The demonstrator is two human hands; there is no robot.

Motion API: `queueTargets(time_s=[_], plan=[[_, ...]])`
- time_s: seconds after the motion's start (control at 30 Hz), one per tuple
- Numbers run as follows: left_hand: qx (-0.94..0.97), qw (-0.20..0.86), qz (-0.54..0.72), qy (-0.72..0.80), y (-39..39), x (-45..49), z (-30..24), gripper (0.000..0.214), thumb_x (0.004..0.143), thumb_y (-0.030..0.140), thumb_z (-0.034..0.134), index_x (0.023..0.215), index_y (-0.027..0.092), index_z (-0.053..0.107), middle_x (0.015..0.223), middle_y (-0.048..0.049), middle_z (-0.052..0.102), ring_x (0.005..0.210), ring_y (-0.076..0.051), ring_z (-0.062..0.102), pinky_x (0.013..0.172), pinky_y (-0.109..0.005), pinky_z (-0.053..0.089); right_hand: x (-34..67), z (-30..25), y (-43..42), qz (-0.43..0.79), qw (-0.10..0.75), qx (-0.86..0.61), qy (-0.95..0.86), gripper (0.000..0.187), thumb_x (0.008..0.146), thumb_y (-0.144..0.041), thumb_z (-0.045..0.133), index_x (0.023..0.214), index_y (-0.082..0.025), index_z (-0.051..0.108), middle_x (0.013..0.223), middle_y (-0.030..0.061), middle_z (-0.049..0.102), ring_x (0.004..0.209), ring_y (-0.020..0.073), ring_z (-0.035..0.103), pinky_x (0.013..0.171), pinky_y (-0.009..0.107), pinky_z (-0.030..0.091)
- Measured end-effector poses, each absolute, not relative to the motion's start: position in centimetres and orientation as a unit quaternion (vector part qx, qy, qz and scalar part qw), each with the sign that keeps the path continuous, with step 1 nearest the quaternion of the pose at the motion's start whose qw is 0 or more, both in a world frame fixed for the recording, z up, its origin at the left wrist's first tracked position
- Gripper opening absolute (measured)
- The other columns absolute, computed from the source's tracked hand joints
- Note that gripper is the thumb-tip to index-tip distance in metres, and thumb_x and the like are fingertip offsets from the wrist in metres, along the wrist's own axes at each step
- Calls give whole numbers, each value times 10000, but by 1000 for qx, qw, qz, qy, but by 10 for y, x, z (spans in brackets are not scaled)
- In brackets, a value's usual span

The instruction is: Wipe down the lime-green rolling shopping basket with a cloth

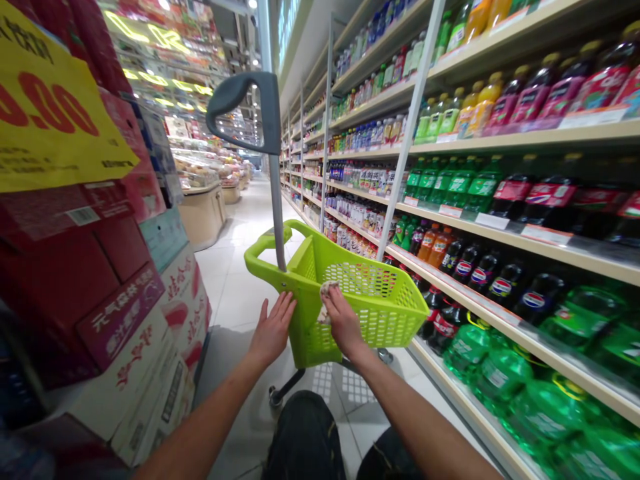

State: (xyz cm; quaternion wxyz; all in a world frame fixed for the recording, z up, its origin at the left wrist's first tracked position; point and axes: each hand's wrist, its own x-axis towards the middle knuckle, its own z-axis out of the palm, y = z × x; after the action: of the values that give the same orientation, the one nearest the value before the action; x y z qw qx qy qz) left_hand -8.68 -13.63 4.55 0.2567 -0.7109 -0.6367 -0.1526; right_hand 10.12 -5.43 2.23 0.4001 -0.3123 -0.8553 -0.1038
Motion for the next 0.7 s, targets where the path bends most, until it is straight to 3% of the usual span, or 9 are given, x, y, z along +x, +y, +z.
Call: queueTargets(time_s=[0.2,0.43,0.6,0.7], plan=[[-697,256,-150,-653,-142,-96,39,625,653,31,341,1270,122,383,1386,-79,327,1298,-202,240,1056,-477,177,95,-10,-61,-142,349,-239,-895,399,805,-38,407,1188,-91,508,1213,155,521,1230,232,360,937,389,430],[-666,230,-130,-697,-146,-110,40,650,639,54,362,1287,103,355,1410,-84,267,1312,-218,196,1059,-491,156,50,60,-63,-140,415,-239,-867,440,814,-34,379,1241,-102,456,1315,120,422,1287,223,243,1026,378,333],[-663,228,-127,-702,-148,-113,43,659,639,64,369,1295,116,348,1413,-71,259,1313,-208,194,1065,-470,152,47,37,-67,-153,361,-178,-902,323,830,-86,428,1124,-87,563,1183,135,551,1204,232,398,952,369,422],[-656,227,-130,-708,-148,-116,45,670,633,72,381,1300,115,338,1416,-74,251,1314,-213,188,1066,-468,146,38,38,-72,-162,347,-155,-911,313,844,-118,434,1132,-110,556,1194,111,547,1198,222,407,941,356,432]])
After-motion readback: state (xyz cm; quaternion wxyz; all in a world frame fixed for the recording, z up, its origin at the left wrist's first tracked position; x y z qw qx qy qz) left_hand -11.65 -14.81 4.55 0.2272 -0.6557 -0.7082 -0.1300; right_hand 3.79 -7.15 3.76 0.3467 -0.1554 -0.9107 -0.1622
